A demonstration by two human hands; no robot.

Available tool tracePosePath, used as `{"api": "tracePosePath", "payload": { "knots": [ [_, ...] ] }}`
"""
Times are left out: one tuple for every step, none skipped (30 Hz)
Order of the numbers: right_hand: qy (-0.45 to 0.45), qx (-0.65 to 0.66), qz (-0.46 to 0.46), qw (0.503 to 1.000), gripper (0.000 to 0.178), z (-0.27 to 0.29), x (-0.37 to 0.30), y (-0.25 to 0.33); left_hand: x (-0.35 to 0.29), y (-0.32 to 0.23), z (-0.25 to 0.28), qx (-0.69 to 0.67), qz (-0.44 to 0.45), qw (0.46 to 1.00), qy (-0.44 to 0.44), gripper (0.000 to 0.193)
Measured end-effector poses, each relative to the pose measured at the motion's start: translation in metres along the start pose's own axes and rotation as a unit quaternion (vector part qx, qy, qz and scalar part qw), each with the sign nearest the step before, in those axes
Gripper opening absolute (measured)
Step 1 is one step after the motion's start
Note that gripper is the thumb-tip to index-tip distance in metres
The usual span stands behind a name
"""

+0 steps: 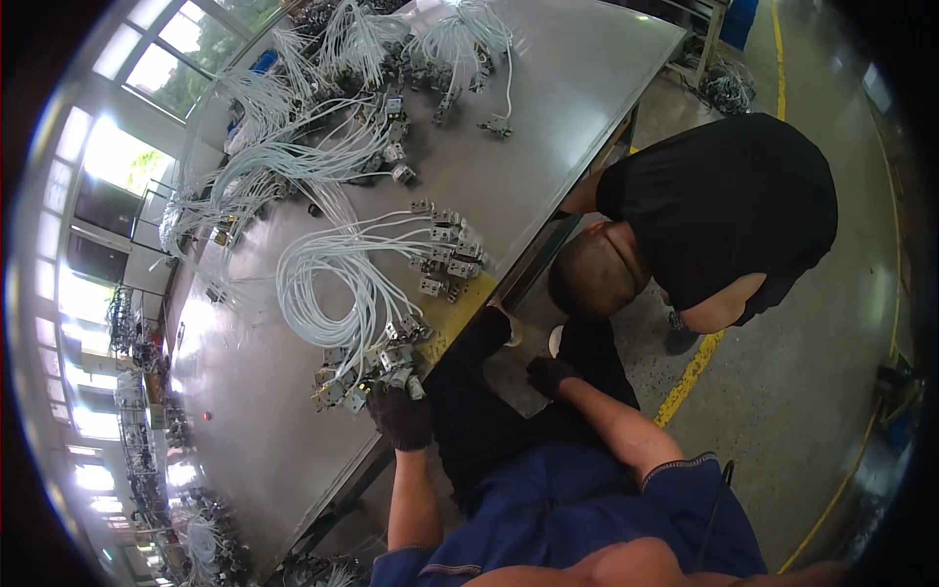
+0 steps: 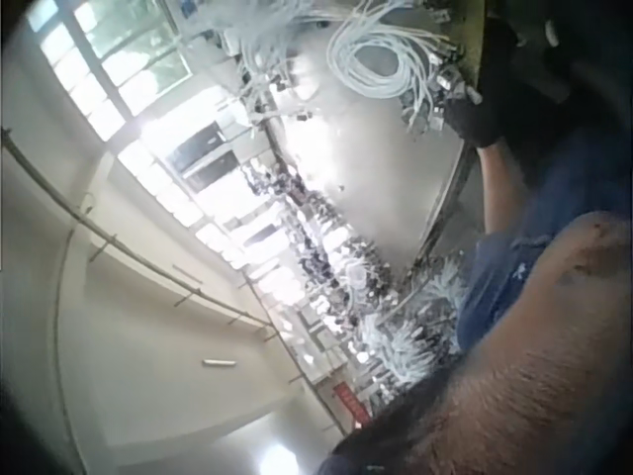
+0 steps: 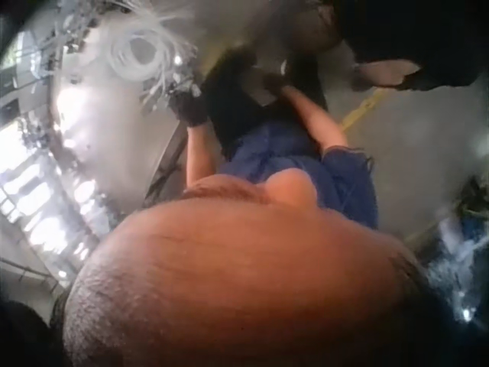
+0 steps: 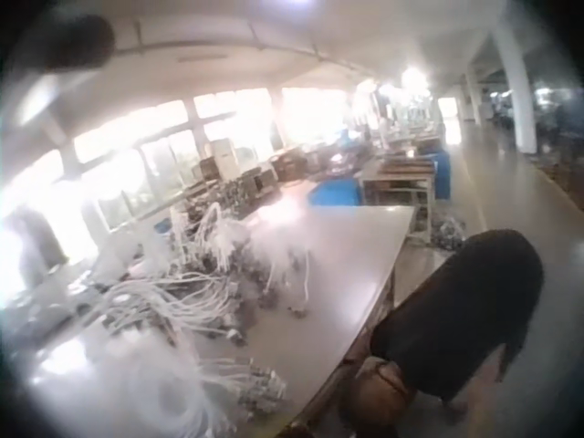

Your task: Manually connecting electrical wires and connectors to component boards at a workbench.

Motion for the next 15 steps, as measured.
{"api": "tracePosePath", "payload": {
  "knots": [
    [-0.004, 0.008, 0.014, 1.000, 0.045, 0.002, -0.002, 0.000, 0.000, -0.001, 0.001, 0.006, -0.022, 1.000, -0.011, 0.015],
    [-0.007, 0.031, -0.006, 0.999, 0.045, 0.006, -0.003, 0.000, 0.000, -0.002, 0.000, -0.005, -0.016, 1.000, -0.005, 0.015],
    [-0.010, 0.054, -0.026, 0.998, 0.044, 0.010, -0.005, 0.000, 0.000, -0.002, 0.000, 0.008, -0.007, 1.000, 0.005, 0.015],
    [-0.003, 0.058, -0.029, 0.998, 0.044, 0.012, -0.008, 0.000, -0.001, -0.003, -0.001, 0.022, 0.003, 1.000, 0.016, 0.014],
    [0.006, 0.093, -0.053, 0.994, 0.044, 0.015, -0.010, 0.000, -0.002, -0.003, -0.001, 0.024, 0.002, 0.999, 0.024, 0.014],
    [0.004, 0.136, -0.067, 0.988, 0.043, 0.017, -0.011, 0.000, -0.001, -0.003, -0.002, 0.030, 0.003, 0.999, 0.017, 0.014],
    [0.014, 0.131, -0.079, 0.988, 0.043, 0.019, -0.011, 0.001, -0.001, -0.003, -0.003, 0.038, 0.005, 0.999, 0.016, 0.014],
    [-0.005, 0.125, -0.061, 0.990, 0.042, 0.019, -0.011, 0.001, -0.001, -0.002, -0.003, 0.036, 0.003, 0.999, 0.012, 0.014],
    [-0.020, 0.117, -0.049, 0.992, 0.041, 0.019, -0.011, 0.001, -0.001, -0.002, -0.003, 0.016, -0.003, 1.000, 0.007, 0.014],
    [-0.024, 0.119, -0.038, 0.992, 0.041, 0.018, -0.009, 0.000, 0.000, -0.002, -0.004, 0.007, -0.010, 1.000, -0.004, 0.015],
    [-0.033, 0.092, -0.030, 0.995, 0.041, 0.016, -0.007, -0.001, 0.000, -0.002, -0.004, 0.001, -0.009, 1.000, -0.003, 0.015],
    [-0.039, 0.066, -0.021, 0.997, 0.041, 0.013, -0.005, -0.002, 0.000, -0.002, -0.005, 0.003, -0.010, 1.000, -0.013, 0.015],
    [-0.034, 0.067, -0.019, 0.997, 0.041, 0.010, -0.003, -0.004, -0.001, -0.002, -0.005, 0.017, -0.019, 0.999, -0.023, 0.016],
    [-0.044, 0.069, -0.012, 0.997, 0.042, 0.007, -0.001, -0.007, -0.002, -0.001, -0.005, 0.009, -0.011, 1.000, -0.016, 0.016],
    [-0.050, 0.070, -0.015, 0.996, 0.042, 0.004, 0.001, -0.009, -0.003, -0.001, -0.006, 0.025, -0.007, 1.000, -0.011, 0.018]
  ]
}}
Point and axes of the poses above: each hand's wrist, its own x-axis towards the middle knuckle, its own z-axis out of the back of the hand, y = z × x, the point moved 1 cm from there along x, towards the middle knuckle, and after that the axes turned 10 degrees about -z, right-handed, at the moved point
